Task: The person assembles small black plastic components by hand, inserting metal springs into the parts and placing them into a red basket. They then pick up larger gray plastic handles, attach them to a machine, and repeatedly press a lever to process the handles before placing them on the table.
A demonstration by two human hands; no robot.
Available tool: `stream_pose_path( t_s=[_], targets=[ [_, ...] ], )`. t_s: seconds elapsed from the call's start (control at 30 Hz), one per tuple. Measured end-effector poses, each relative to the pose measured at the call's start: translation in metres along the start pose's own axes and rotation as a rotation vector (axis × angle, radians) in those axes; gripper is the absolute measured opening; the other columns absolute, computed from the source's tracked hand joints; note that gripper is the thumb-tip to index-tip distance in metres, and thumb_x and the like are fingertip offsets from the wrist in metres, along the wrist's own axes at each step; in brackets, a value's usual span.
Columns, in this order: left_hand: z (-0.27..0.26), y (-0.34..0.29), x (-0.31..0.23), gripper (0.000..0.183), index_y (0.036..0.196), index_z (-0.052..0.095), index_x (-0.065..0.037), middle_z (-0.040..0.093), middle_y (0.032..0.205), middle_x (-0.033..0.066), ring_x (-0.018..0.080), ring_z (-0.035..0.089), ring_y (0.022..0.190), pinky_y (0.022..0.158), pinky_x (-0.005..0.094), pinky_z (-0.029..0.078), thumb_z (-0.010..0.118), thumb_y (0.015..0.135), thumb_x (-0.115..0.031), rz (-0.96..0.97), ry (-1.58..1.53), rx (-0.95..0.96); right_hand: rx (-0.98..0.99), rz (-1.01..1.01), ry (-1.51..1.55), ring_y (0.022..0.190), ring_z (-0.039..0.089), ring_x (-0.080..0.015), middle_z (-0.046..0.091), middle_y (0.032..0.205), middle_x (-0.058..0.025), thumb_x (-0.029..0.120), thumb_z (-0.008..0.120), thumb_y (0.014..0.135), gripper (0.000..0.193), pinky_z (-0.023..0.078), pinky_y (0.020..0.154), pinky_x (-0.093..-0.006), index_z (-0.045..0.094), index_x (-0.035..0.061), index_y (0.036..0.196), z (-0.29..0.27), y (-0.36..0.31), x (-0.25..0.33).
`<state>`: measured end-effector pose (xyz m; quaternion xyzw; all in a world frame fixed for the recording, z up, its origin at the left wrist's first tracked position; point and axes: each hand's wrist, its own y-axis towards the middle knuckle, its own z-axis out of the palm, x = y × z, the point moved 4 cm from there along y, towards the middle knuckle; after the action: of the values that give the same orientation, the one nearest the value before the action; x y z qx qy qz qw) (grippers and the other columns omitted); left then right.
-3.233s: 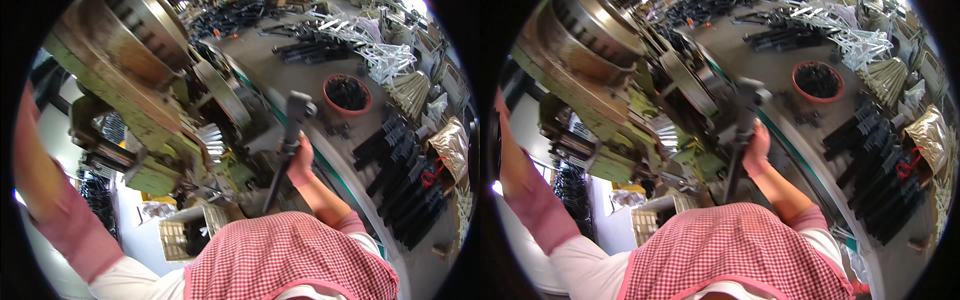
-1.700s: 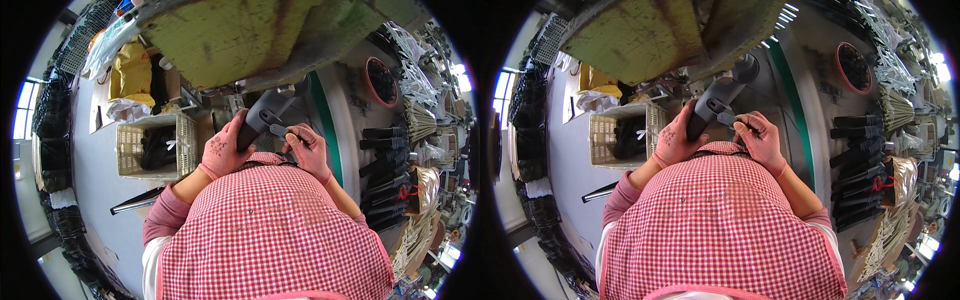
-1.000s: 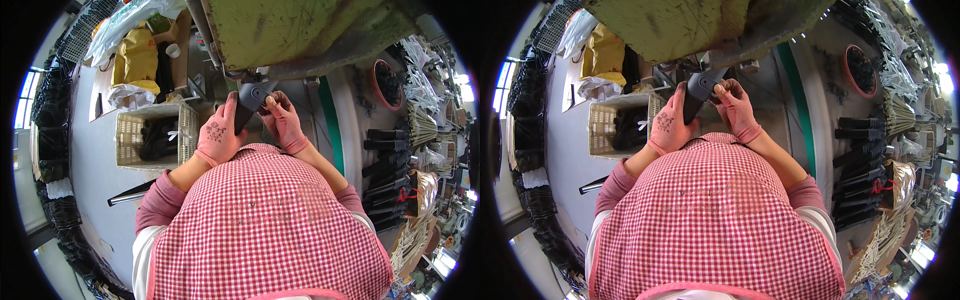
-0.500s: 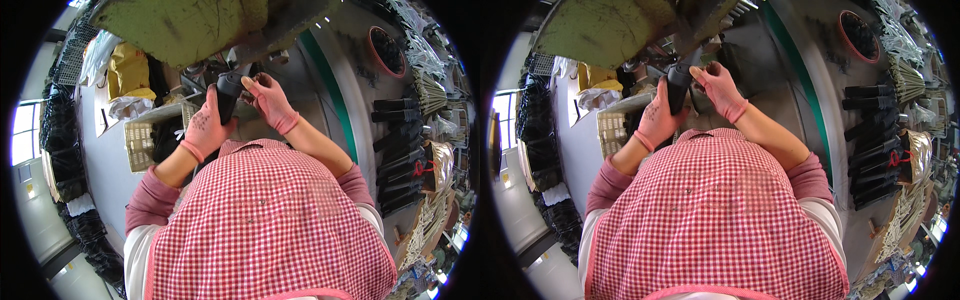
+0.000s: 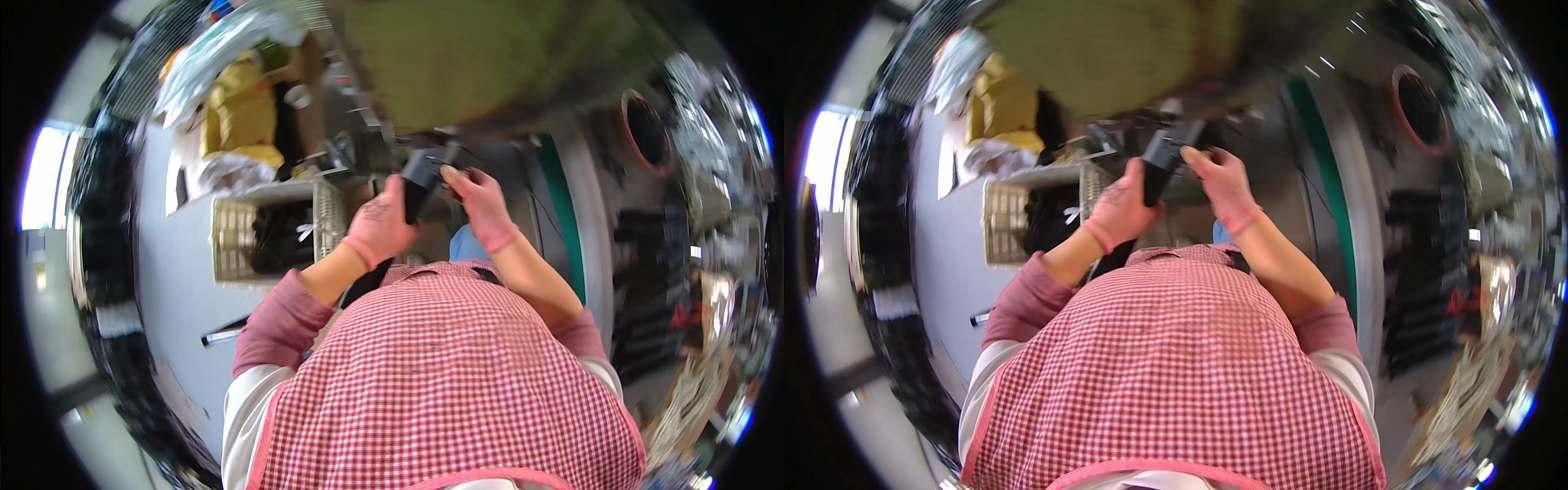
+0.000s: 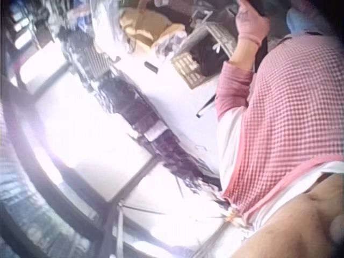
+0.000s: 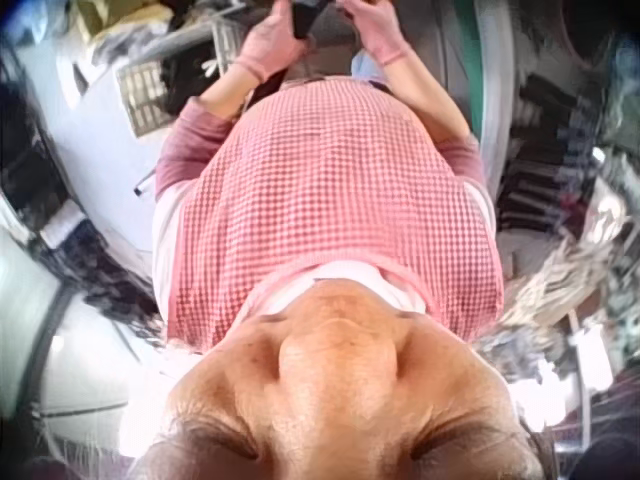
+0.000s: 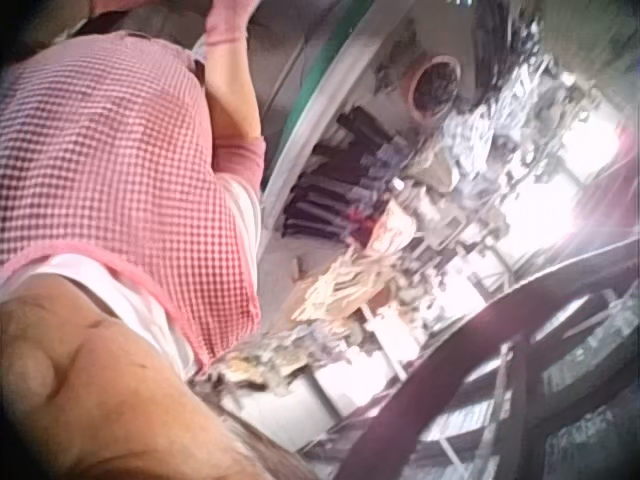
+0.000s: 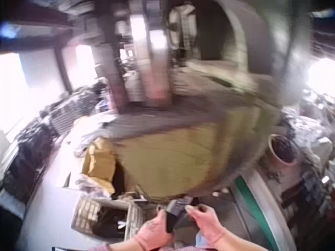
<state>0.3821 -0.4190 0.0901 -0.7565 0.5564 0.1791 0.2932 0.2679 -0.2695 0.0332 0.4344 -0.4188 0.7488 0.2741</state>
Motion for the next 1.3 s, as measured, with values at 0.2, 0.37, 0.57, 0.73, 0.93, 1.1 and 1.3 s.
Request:
stream_pose_path(
  t_s=[0.2, 0.37, 0.57, 0.73, 0.93, 1.1, 1.3],
  targets=[
    [-0.003, -0.006, 0.002, 0.057, 0.112, 0.039, 0.006, 0.066, 0.095, 0.0303, 0.0450, 0.066, 0.093, 0.081, 0.0462, 0.052, 0.072, 0.076, -0.023, 0.002, -0.073, -0.006, -0.009, 0.040, 0.114, 0.085, 0.068, -0.0163, 0.066, 0.092, -0.0029, 0.016, 0.072, 0.092, 0.016, 0.052, 0.073, -0.0264, 0.063, 0.0035, 0.097, -0.008, 0.004, -0.003],
    [-0.003, -0.007, 0.000, 0.060, 0.118, 0.041, 0.008, 0.067, 0.103, 0.0272, 0.0401, 0.066, 0.101, 0.085, 0.0435, 0.052, 0.071, 0.076, -0.024, -0.037, -0.049, 0.052, 0.024, 0.007, 0.131, 0.087, 0.067, -0.0190, 0.067, 0.093, -0.0034, 0.016, 0.075, 0.090, 0.017, 0.053, 0.076, -0.0302, 0.066, 0.0067, 0.100, -0.012, 0.005, -0.005],
    [-0.030, -0.016, -0.011, 0.062, 0.121, 0.039, 0.010, 0.067, 0.105, 0.0281, 0.0388, 0.068, 0.098, 0.083, 0.0420, 0.053, 0.068, 0.076, -0.021, 0.085, 0.004, 0.011, 0.060, -0.128, 0.185, 0.088, 0.065, -0.0178, 0.065, 0.096, -0.0018, 0.014, 0.073, 0.091, 0.015, 0.052, 0.079, -0.0305, 0.063, 0.0072, 0.099, -0.007, -0.007, 0.019],
    [-0.026, -0.046, -0.027, 0.066, 0.119, 0.040, 0.010, 0.067, 0.099, 0.0242, 0.0393, 0.068, 0.092, 0.079, 0.0428, 0.053, 0.071, 0.076, -0.029, 0.182, 0.092, 0.085, 0.220, 0.016, 0.245, 0.090, 0.063, -0.0167, 0.065, 0.103, -0.0032, 0.017, 0.069, 0.094, 0.016, 0.052, 0.085, -0.0317, 0.062, 0.0046, 0.101, -0.014, -0.049, 0.024],
    [0.029, -0.105, 0.052, 0.075, 0.133, 0.046, 0.002, 0.066, 0.114, 0.0222, 0.0314, 0.065, 0.104, 0.090, 0.0408, 0.050, 0.075, 0.078, -0.040, 0.002, -0.462, 0.725, 0.317, 0.710, -0.170, 0.096, 0.066, -0.0182, 0.067, 0.113, -0.0134, 0.009, 0.058, 0.099, 0.021, 0.054, 0.089, -0.0298, 0.060, -0.0036, 0.116, -0.015, -0.095, -0.022],
    [0.068, -0.199, 0.174, 0.033, 0.105, 0.068, -0.003, 0.063, 0.073, 0.0023, 0.0110, 0.059, 0.059, 0.052, 0.0278, 0.045, 0.073, 0.082, -0.027, -0.659, -1.057, 0.417, 0.380, 0.491, -0.349, 0.079, 0.060, -0.0113, 0.065, 0.088, -0.0046, 0.022, 0.074, 0.089, 0.022, 0.048, 0.070, -0.0258, 0.068, 0.0018, 0.097, -0.042, -0.070, -0.008],
    [0.043, -0.235, 0.427, 0.025, 0.104, 0.069, -0.008, 0.069, 0.098, 0.0089, 0.0233, 0.066, 0.087, 0.080, 0.0373, 0.052, 0.069, 0.084, -0.023, -0.636, -1.021, -0.537, 0.220, 0.369, -0.205, 0.070, 0.058, -0.0110, 0.063, 0.078, -0.0028, 0.019, 0.074, 0.085, 0.019, 0.050, 0.063, -0.0258, 0.067, 0.0018, 0.089, -0.140, -0.061, -0.061]
  ],
)
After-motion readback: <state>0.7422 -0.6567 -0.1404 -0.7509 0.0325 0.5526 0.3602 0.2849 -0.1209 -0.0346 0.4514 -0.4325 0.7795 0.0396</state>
